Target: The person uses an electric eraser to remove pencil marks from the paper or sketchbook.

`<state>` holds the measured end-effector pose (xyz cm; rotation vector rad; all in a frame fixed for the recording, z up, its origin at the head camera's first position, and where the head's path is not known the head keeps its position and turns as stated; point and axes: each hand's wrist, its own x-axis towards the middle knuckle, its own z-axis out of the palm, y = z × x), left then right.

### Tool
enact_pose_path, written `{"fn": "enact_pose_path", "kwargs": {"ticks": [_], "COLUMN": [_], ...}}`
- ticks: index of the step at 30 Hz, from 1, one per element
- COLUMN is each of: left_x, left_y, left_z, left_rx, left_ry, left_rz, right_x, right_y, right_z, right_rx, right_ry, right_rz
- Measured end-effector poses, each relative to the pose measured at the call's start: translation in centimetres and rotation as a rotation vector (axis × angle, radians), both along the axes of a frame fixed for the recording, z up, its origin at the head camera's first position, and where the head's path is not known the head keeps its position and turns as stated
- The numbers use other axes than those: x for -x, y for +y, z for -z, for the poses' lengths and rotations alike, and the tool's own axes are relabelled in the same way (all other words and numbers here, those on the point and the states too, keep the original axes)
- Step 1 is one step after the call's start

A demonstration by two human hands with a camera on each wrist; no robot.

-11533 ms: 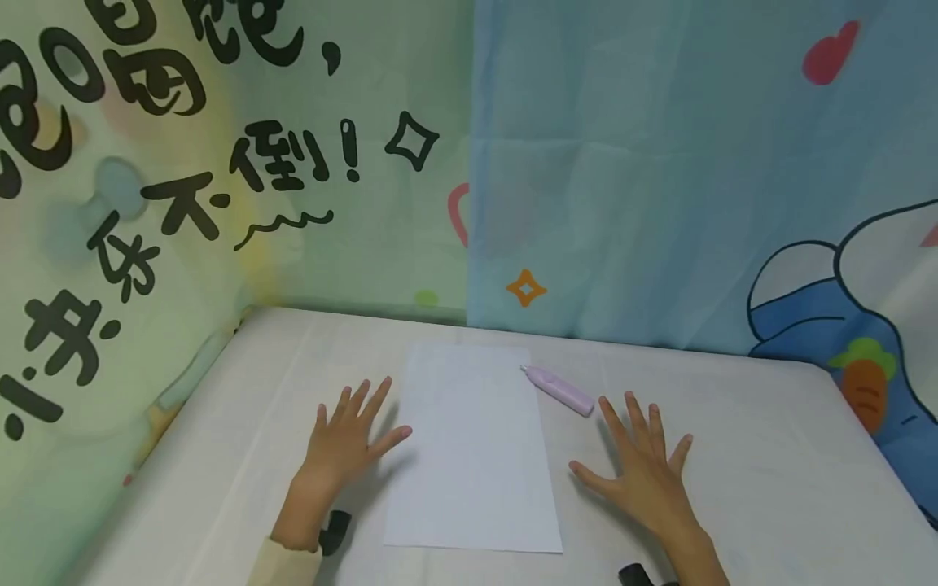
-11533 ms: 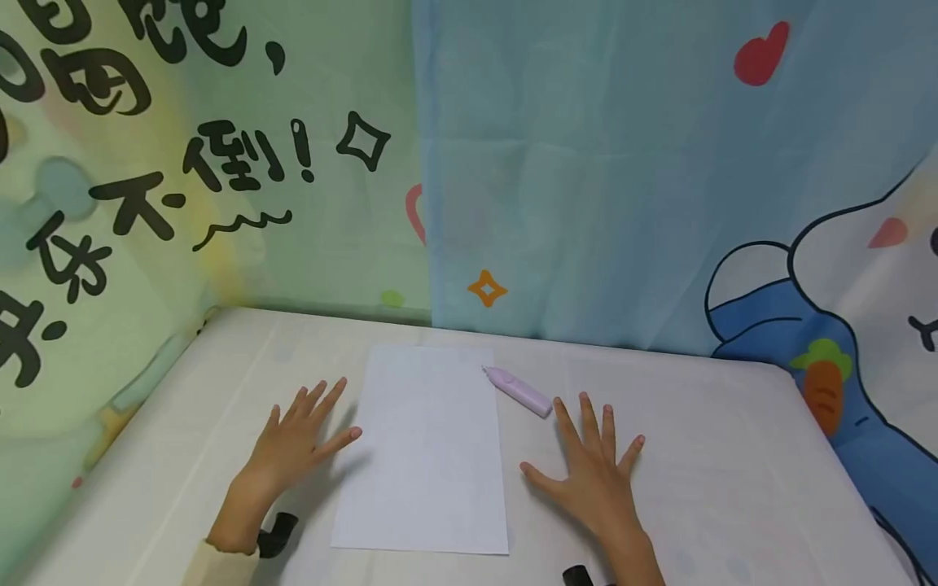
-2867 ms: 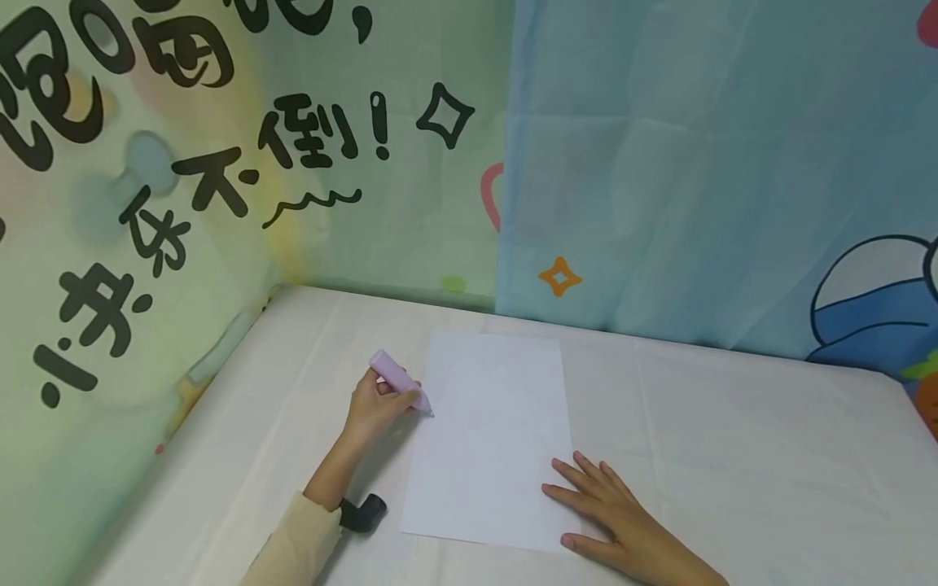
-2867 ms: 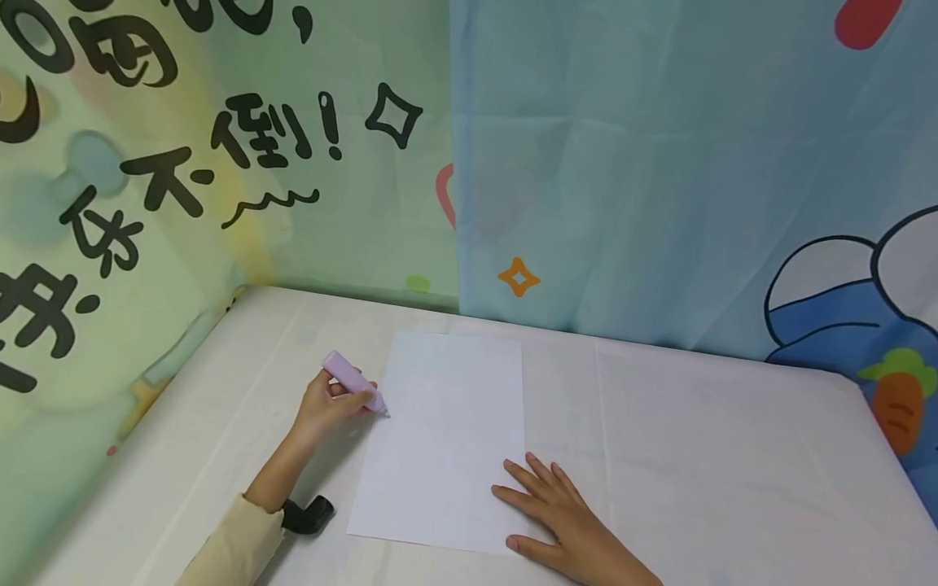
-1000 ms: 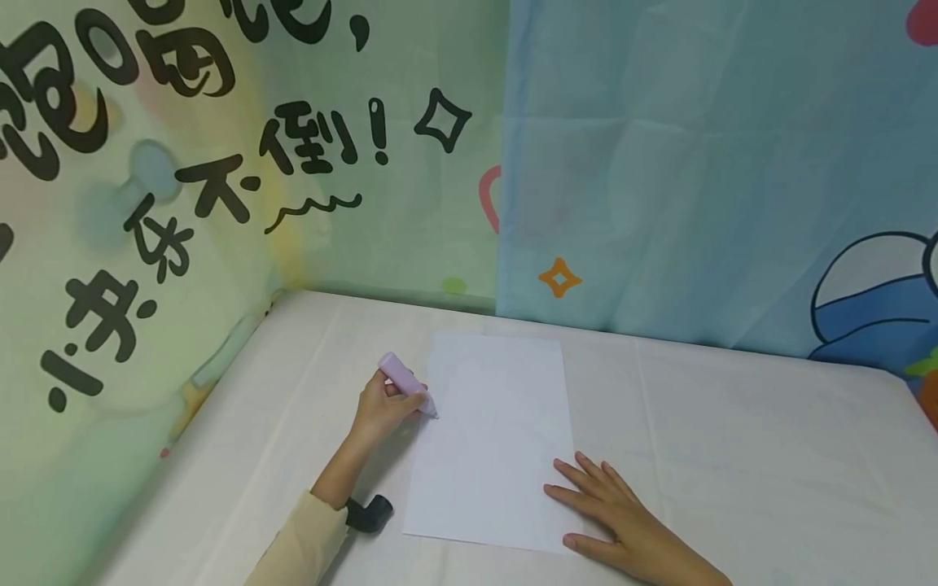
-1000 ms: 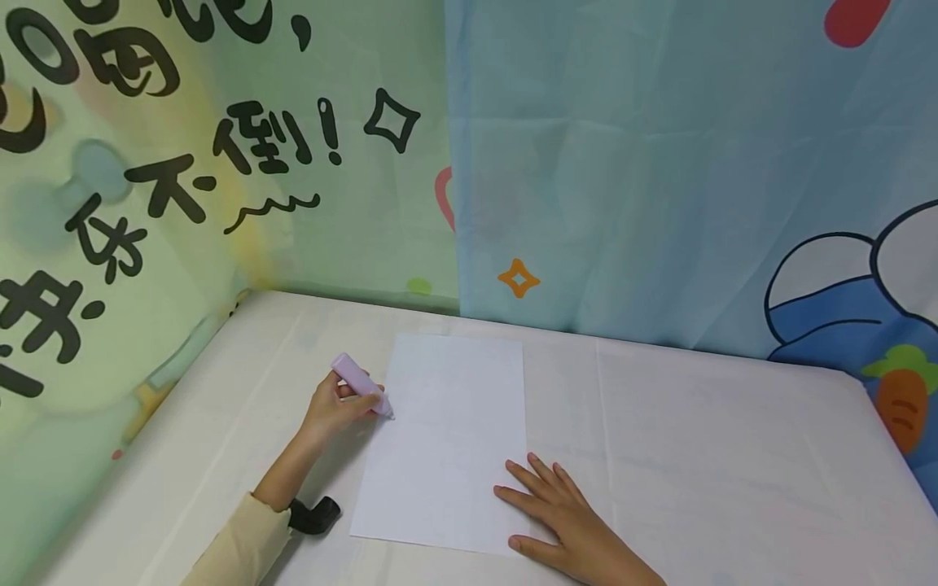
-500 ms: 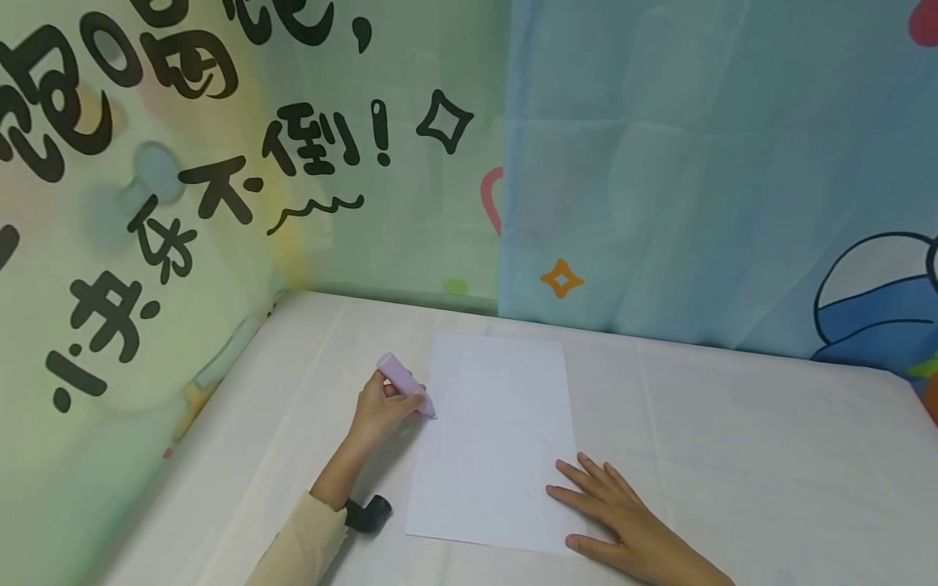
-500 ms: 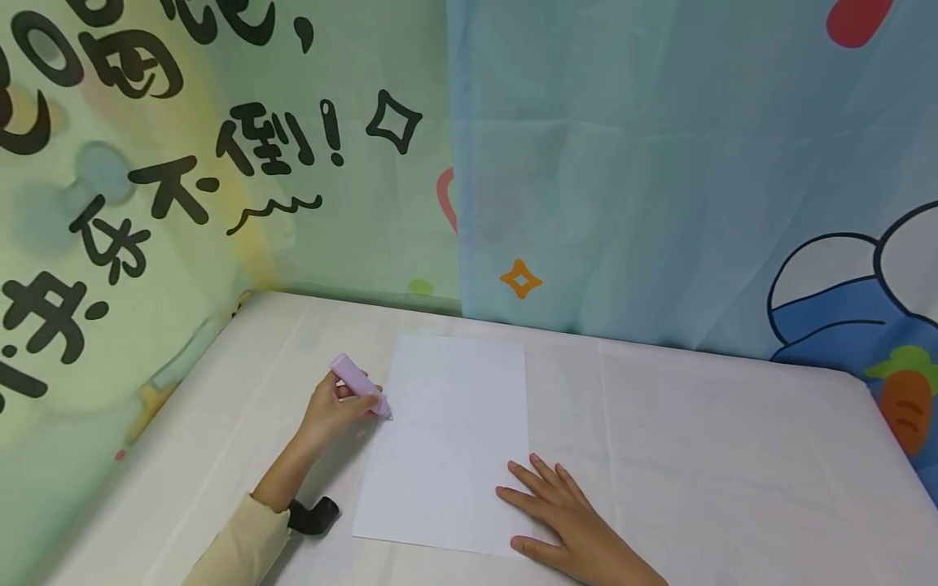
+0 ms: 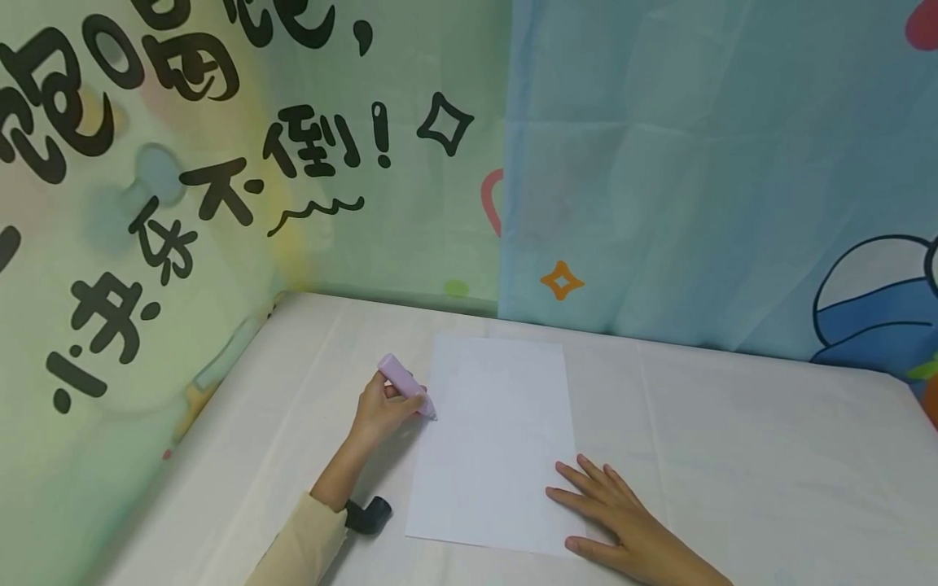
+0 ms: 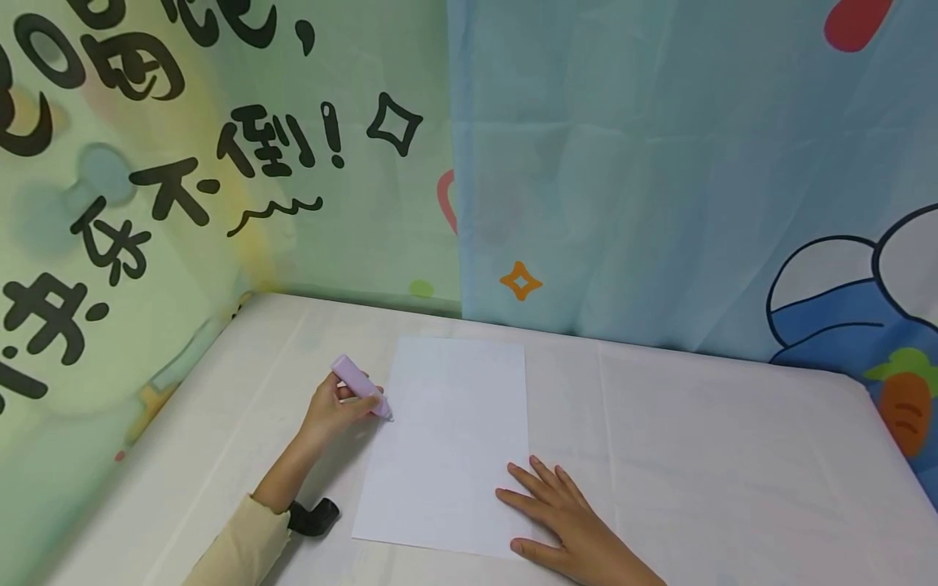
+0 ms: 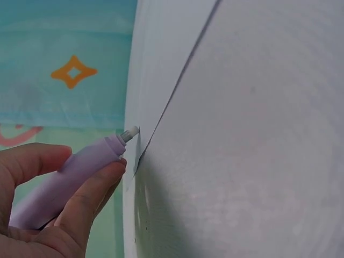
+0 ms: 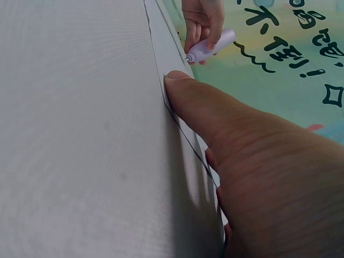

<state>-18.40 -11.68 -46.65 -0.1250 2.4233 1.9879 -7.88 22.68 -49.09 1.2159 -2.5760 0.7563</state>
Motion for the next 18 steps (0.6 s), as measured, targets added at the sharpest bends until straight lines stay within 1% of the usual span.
{"fn": "enact_pose_path", "kwargs": {"ticks": [12, 18], "left_x": [0.06, 0.12], "left_y": [0.28, 0.44], "left_z": [-0.05, -0.02], "left_rx": [-0.010, -0.021], "left_ry": [0.003, 0.002], "left_rz": [0.018, 0.027], "right_x": [-0.01, 0.05], "right_y": [0.09, 0.08], "right_z": [0.20, 0.25], "right_rx": [-0.003, -0.002], "right_ry": [-0.014, -0.003], "right_rz": [0.003, -0.001]}}
